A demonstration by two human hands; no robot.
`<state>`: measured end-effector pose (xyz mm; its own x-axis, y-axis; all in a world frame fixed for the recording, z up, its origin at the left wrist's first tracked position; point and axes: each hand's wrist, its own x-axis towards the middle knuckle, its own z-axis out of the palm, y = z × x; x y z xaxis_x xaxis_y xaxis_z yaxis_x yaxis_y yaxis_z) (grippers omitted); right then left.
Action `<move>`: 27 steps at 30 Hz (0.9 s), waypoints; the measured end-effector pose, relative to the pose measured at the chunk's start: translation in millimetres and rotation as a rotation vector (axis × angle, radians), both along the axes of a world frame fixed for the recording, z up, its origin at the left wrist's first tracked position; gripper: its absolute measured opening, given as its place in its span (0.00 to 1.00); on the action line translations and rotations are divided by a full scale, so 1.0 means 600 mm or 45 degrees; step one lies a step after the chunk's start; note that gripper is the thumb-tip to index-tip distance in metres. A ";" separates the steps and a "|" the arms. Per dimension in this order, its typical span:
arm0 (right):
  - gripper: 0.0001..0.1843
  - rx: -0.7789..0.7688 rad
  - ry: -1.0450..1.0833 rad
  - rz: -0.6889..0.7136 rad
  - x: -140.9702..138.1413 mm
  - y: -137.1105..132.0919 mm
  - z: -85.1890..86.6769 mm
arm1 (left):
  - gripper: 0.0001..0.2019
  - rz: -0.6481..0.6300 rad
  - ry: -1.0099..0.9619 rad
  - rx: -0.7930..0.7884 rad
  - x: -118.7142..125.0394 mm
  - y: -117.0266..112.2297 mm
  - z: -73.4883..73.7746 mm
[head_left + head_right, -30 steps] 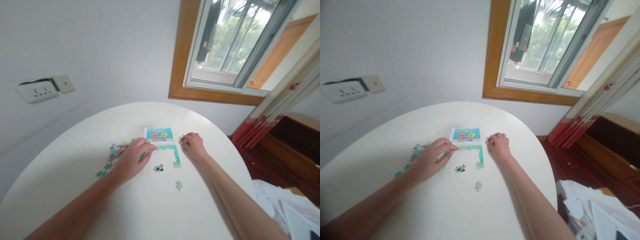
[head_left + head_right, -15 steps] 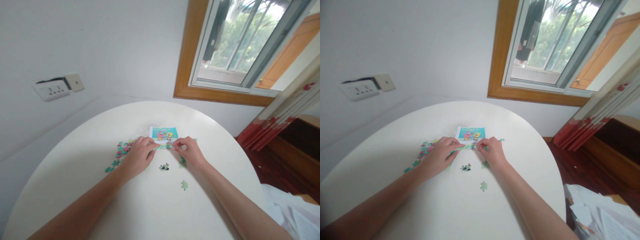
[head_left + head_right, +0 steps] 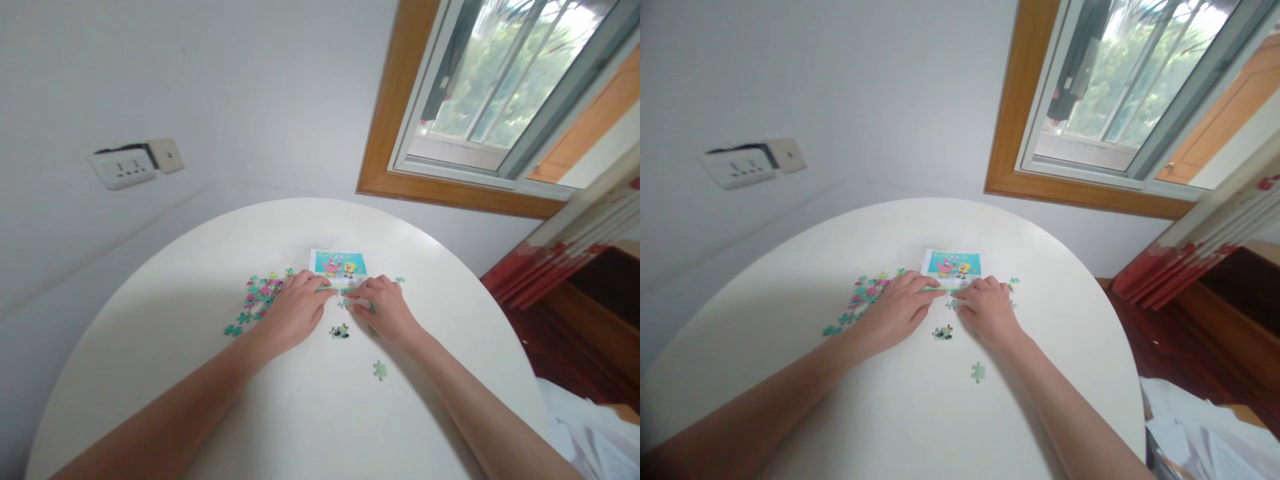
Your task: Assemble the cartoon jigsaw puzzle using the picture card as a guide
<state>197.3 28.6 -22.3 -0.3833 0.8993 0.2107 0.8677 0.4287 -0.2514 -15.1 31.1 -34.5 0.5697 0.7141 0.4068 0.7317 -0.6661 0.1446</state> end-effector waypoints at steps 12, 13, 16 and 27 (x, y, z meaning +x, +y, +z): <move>0.07 -0.138 0.112 -0.014 -0.008 0.013 -0.006 | 0.17 0.012 -0.014 -0.041 0.003 0.000 0.004; 0.07 -0.149 0.128 -0.013 -0.010 0.015 -0.006 | 0.17 0.014 -0.017 -0.045 0.003 -0.001 0.005; 0.07 -0.141 0.139 -0.025 -0.019 0.018 -0.005 | 0.16 0.010 -0.033 -0.053 0.003 -0.002 0.006; 0.07 -0.062 0.040 -0.155 -0.036 0.015 -0.007 | 0.16 0.004 -0.038 -0.051 0.003 -0.001 0.004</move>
<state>175.6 37.7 -26.2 -0.2646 0.9482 0.1760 0.9040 0.3074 -0.2972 -13.6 30.7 -32.3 0.5559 0.7315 0.3948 0.7285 -0.6574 0.1924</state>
